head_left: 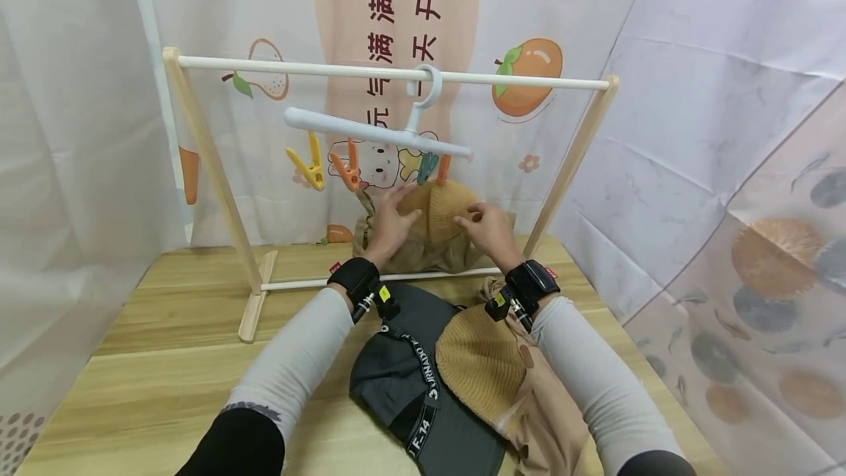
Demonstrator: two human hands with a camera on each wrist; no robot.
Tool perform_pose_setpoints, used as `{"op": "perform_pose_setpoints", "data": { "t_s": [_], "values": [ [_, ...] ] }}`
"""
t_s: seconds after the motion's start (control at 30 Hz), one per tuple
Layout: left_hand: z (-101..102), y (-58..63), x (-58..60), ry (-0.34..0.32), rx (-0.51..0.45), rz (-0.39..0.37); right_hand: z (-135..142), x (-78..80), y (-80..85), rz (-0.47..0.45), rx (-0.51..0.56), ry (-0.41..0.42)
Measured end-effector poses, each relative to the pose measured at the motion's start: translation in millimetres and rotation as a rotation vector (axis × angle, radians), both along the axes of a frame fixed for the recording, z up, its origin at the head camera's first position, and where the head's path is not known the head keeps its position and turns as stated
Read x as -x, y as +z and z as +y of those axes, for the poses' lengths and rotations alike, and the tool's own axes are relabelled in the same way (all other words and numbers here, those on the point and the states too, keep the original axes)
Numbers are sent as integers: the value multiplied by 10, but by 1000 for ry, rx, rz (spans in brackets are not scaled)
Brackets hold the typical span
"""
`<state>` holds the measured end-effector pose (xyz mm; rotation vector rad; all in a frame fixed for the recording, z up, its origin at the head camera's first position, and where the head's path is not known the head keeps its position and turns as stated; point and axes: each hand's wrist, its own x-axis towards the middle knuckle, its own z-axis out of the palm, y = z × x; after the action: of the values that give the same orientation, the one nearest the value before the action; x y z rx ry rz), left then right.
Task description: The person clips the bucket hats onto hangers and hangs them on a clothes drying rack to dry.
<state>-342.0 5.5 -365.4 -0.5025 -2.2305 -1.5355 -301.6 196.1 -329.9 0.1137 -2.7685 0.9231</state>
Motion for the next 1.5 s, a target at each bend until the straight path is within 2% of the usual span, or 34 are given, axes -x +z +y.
{"op": "perform_pose_setpoints", "data": {
  "t_s": [0.13,0.27,0.57,0.83,1.03,1.23,1.4,1.5],
  "values": [
    [-71,5,-29,3,-9,40,-1,-9,5,19,9,27],
    [-146,10,-77,-21,-22,54,-2,-36,6,33,7,52],
    [-271,-40,-131,-94,64,95,-3,-123,-10,44,16,98],
    [-405,-107,-201,-173,207,22,-18,-215,-100,28,-32,188],
    [-493,-133,-229,-244,310,44,-52,-273,-137,14,-50,206],
    [-614,-186,-265,-315,324,64,-77,-351,-196,-13,-30,200],
    [-709,-268,-331,-348,336,25,-104,-407,-250,-20,-40,201],
    [-735,-308,-360,-346,354,17,-119,-439,-277,-20,-23,202]
  ]
}}
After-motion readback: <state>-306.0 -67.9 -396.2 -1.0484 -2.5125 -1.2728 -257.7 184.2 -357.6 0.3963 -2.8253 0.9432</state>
